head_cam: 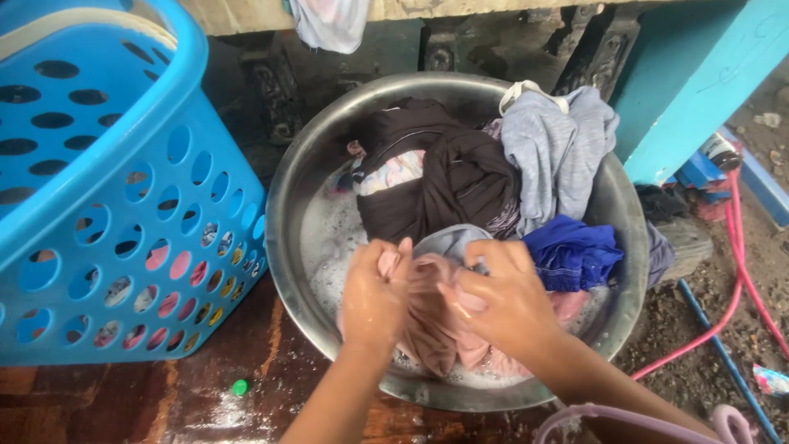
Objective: Hand-washing clothes in a basin with soapy water and transferring them to a basket.
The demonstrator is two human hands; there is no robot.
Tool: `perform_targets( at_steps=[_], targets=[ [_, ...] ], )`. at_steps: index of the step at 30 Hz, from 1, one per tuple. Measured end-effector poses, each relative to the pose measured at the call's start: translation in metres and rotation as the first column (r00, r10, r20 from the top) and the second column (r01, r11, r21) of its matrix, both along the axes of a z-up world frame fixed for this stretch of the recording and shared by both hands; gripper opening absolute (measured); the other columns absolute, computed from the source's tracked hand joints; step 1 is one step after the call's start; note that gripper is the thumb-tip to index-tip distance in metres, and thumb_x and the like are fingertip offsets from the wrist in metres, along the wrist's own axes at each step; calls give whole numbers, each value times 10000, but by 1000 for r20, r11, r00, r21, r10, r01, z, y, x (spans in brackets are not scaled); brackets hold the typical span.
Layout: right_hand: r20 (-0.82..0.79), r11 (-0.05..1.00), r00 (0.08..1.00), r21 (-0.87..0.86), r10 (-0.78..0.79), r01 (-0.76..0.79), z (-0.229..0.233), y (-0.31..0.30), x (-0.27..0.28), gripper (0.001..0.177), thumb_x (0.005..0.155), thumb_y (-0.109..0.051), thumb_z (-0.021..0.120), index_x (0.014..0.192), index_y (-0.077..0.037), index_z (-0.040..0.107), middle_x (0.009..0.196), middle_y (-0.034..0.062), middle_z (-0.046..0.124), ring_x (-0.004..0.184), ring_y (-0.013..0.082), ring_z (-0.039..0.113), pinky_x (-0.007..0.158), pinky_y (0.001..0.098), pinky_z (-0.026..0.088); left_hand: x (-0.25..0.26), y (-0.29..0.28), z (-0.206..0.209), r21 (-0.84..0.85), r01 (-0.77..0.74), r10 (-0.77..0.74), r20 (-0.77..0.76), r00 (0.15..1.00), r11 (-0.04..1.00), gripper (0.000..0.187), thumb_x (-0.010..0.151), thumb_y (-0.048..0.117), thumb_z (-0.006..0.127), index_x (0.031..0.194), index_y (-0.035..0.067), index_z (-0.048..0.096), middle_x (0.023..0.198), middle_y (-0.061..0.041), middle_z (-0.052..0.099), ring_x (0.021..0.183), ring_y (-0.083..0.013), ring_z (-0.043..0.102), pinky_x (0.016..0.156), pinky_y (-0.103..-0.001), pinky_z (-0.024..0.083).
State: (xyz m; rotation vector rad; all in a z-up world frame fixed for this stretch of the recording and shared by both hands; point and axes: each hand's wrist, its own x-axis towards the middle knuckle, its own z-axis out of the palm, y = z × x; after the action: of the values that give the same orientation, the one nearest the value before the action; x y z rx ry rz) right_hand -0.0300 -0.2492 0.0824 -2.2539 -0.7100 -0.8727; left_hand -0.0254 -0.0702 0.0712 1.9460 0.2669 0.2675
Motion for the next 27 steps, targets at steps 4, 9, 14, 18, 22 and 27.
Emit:
perform_targets(
  at_steps=[4, 9, 14, 18, 22, 27],
  targets=[
    [-270, 980, 957, -139, 104, -145, -42, -17, -11, 212, 793, -232, 795, 888, -68, 700, 1009, 102, 624, 897, 294, 631, 754, 397, 530, -4, 42, -2, 620, 274, -202, -186, 962, 735, 287, 850, 465, 720, 939, 202, 792, 1041, -46, 688, 897, -238, 636, 908, -437, 488],
    [-725, 924, 686, -301, -63, -234, -61, 6, -7, 284, 801, -264, 787, 993, -90, 673, 960, 51, 625, 952, 254, 615, 823, 394, 533, 0, 39, -45, 313, 833, -318, -817, 481, 457, 310, 997, 316, 573, 1217, 147, 711, 1275, -119, 669, 1193, -299, 643, 1059, -447, 503],
    [-729, 879, 684, -316, 16, -357, -88, 22, 7, 483, 736, -306, 845, 1131, -99, 660, 1082, 98, 607, 1038, 306, 588, 893, 442, 456, 12, 19, -78, 273, 903, -253, -896, 364, 330, 425, 912, 187, 612, 1329, 111, 648, 1405, -105, 629, 1319, -297, 592, 1070, -486, 492],
    [-511, 812, 859, -486, 37, -324, -154, 24, 23, 482, 778, -161, 678, 1230, -66, 541, 1101, 162, 597, 1080, 349, 571, 910, 466, 441, 15, 20, -87, 225, 935, -309, -900, 307, 274, 407, 941, 184, 562, 1317, 79, 678, 1389, -176, 635, 1264, -352, 624, 1062, -479, 488],
    [-511, 782, 860, -541, -12, -310, -221, 10, 40, 641, 866, -71, 548, 1496, -77, 429, 1086, 194, 661, 1069, 411, 606, 831, 488, 516, 8, 19, -64, 297, 778, -248, -833, 495, 554, 453, 954, 220, 625, 1383, 78, 584, 1379, -223, 598, 1282, -396, 585, 1090, -477, 494],
    [-857, 807, 472, -423, -208, -412, -119, 32, 51, 424, 924, -92, 605, 1344, -127, 556, 1059, 130, 716, 925, 273, 723, 789, 403, 595, -3, 24, -15, 169, 744, -397, -758, 518, 647, 693, 878, 415, 731, 1439, 113, 460, 1277, -193, 651, 1175, -328, 674, 1073, -426, 511]
  ],
)
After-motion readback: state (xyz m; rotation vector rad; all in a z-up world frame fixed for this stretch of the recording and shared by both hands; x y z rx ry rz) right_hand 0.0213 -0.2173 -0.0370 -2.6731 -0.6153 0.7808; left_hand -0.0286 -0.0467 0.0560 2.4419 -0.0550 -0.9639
